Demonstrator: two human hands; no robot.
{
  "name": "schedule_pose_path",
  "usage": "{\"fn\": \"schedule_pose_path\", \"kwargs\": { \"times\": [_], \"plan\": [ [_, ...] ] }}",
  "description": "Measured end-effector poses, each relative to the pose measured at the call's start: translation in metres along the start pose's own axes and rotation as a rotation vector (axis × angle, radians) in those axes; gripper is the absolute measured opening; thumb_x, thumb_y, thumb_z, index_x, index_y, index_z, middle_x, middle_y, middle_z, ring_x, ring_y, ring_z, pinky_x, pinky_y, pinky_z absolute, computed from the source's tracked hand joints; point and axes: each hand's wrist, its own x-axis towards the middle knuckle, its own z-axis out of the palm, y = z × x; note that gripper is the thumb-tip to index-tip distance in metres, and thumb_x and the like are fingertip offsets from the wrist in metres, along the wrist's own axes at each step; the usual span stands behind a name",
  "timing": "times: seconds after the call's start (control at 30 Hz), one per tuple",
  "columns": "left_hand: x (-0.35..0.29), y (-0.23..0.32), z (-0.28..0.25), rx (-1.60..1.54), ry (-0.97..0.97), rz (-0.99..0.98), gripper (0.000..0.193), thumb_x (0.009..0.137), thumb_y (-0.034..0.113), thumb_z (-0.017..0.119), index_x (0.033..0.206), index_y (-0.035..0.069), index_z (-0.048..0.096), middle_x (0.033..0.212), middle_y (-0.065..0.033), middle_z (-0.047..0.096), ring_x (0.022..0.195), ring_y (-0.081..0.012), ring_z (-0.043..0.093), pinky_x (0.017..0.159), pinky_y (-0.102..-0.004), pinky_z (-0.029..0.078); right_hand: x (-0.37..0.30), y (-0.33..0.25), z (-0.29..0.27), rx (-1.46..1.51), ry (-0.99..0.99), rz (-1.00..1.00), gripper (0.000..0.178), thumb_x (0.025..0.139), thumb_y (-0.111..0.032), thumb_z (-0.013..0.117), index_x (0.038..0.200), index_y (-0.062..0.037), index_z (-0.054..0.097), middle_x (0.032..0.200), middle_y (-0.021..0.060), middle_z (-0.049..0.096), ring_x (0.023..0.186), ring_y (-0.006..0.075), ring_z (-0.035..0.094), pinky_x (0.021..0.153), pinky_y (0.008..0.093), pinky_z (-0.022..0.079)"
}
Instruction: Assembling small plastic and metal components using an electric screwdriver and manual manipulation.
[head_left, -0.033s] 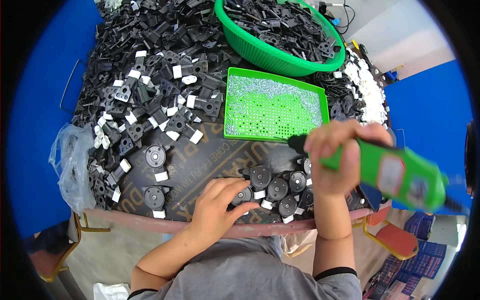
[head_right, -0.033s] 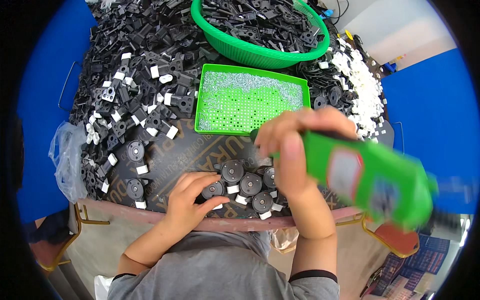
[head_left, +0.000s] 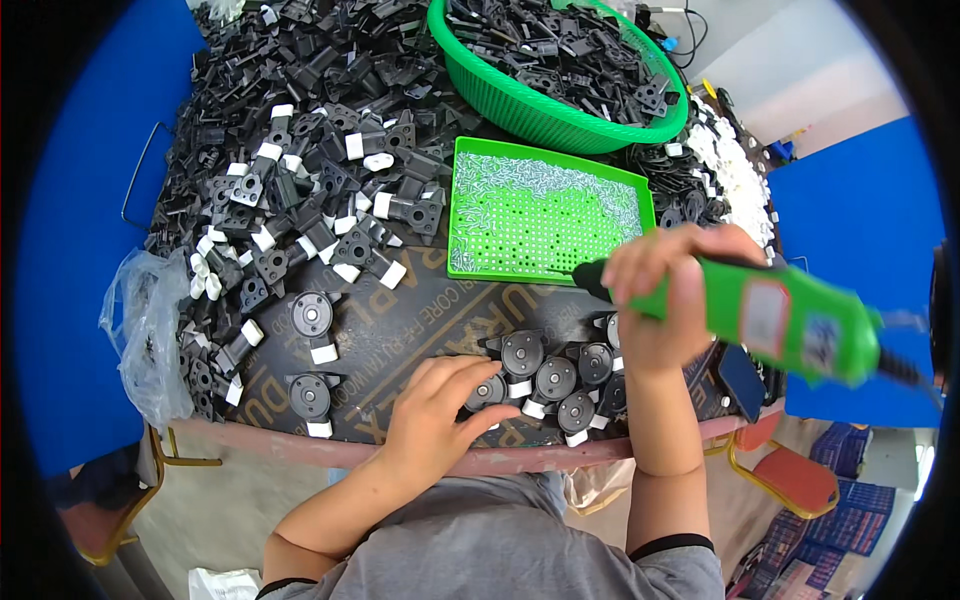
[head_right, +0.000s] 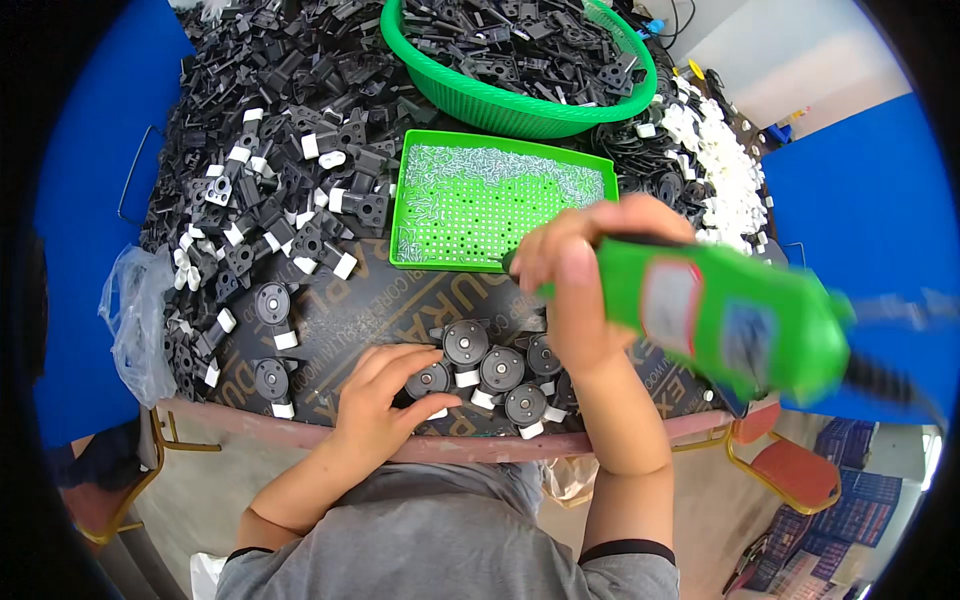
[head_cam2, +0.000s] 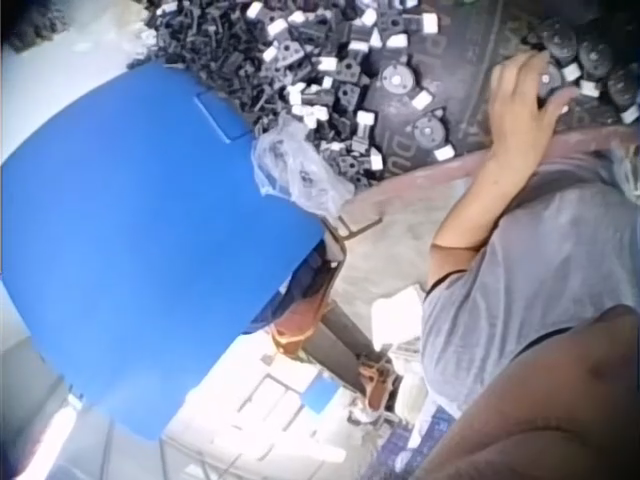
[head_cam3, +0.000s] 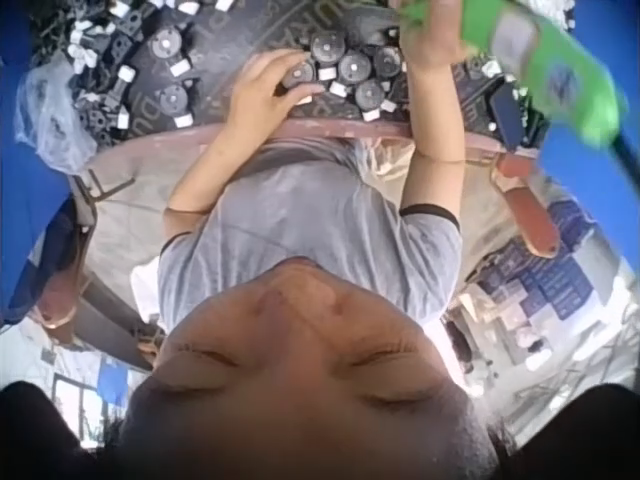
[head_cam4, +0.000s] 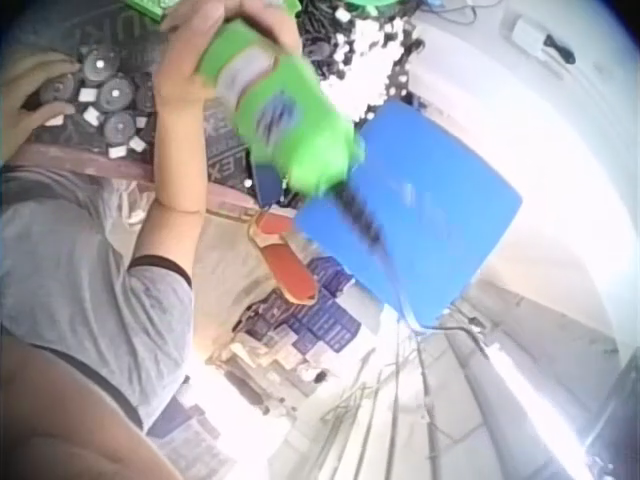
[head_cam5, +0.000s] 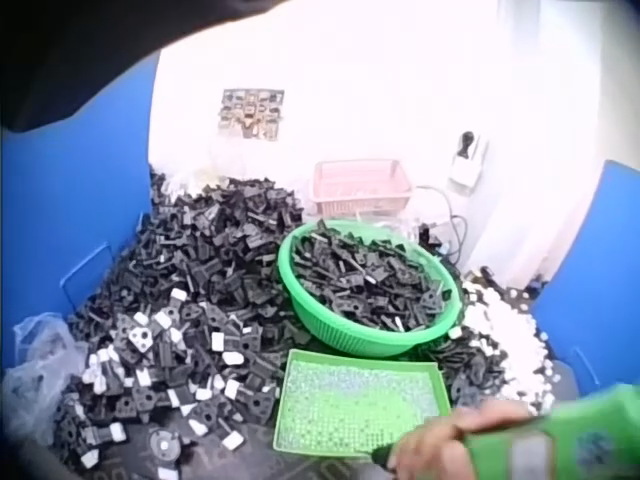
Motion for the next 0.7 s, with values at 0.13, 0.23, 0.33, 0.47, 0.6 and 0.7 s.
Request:
{"fn": "schedule_pose_path", "kwargs": {
  "times": [0.13,0.23,0.33,0.47,0.6,0.7],
  "plan": [
    [-0.003,-0.003,0.002,0.011,-0.001,0.038,0.047,0.074,0.023,0.085,0.113,0.003,0.067,0.11,-0.0106,0.066,0.098,-0.0313,0.063,0.085,-0.0397,0.053,-0.003,0.007,0.005,-0.158,0.003,0.084,0.02,0.098,-0.007,0.053,0.114,-0.0071,0.041,0.065,0.0074,0.049,0.048,0.0162,0.046,0.047,0.0327,0.045],
    [-0.005,-0.003,0.003,0.028,0.004,0.041,0.048,0.074,0.023,0.085,0.113,0.003,0.067,0.109,-0.0104,0.066,0.098,-0.031,0.062,0.085,-0.0394,0.053,-0.007,-0.007,0.009,-0.123,-0.035,0.201,0.021,0.098,-0.009,0.054,0.114,-0.008,0.041,0.065,0.0074,0.05,0.047,0.0162,0.047,0.046,0.0328,0.044],
    [-0.004,-0.002,0.002,0.04,0.001,0.05,0.048,0.074,0.024,0.085,0.114,0.004,0.068,0.109,-0.01,0.066,0.098,-0.0307,0.062,0.085,-0.0392,0.052,-0.019,-0.022,0.021,-0.148,0.001,0.285,0.022,0.097,-0.01,0.056,0.114,-0.0089,0.042,0.066,0.0072,0.05,0.047,0.0169,0.047,0.045,0.0336,0.045],
    [-0.006,-0.003,0.002,0.051,0.005,0.05,0.048,0.074,0.025,0.085,0.114,0.004,0.068,0.109,-0.0093,0.066,0.099,-0.0303,0.062,0.085,-0.0392,0.052,-0.018,-0.031,0.009,-0.19,0.006,0.149,0.023,0.095,-0.008,0.056,0.114,-0.0105,0.042,0.067,0.0073,0.051,0.048,0.0181,0.049,0.045,0.0338,0.045],
    [-0.005,-0.004,0.003,0.052,-0.01,0.042,0.05,0.073,0.027,0.086,0.115,0.005,0.069,0.11,-0.0089,0.066,0.099,-0.0297,0.062,0.086,-0.039,0.053,-0.024,-0.023,-0.005,-0.202,0.045,0.198,0.023,0.096,-0.009,0.057,0.113,-0.01,0.042,0.066,0.0072,0.051,0.049,0.0176,0.05,0.045,0.0333,0.045],
    [-0.004,-0.002,0.002,0.043,-0.028,0.026,0.05,0.072,0.025,0.087,0.114,0.005,0.069,0.11,-0.0087,0.067,0.099,-0.0293,0.063,0.086,-0.0383,0.053,-0.028,-0.015,-0.009,-0.176,-0.007,0.186,0.026,0.096,-0.012,0.061,0.114,-0.0099,0.041,0.065,0.0065,0.051,0.048,0.0168,0.049,0.046,0.0331,0.045]
  ]
}}
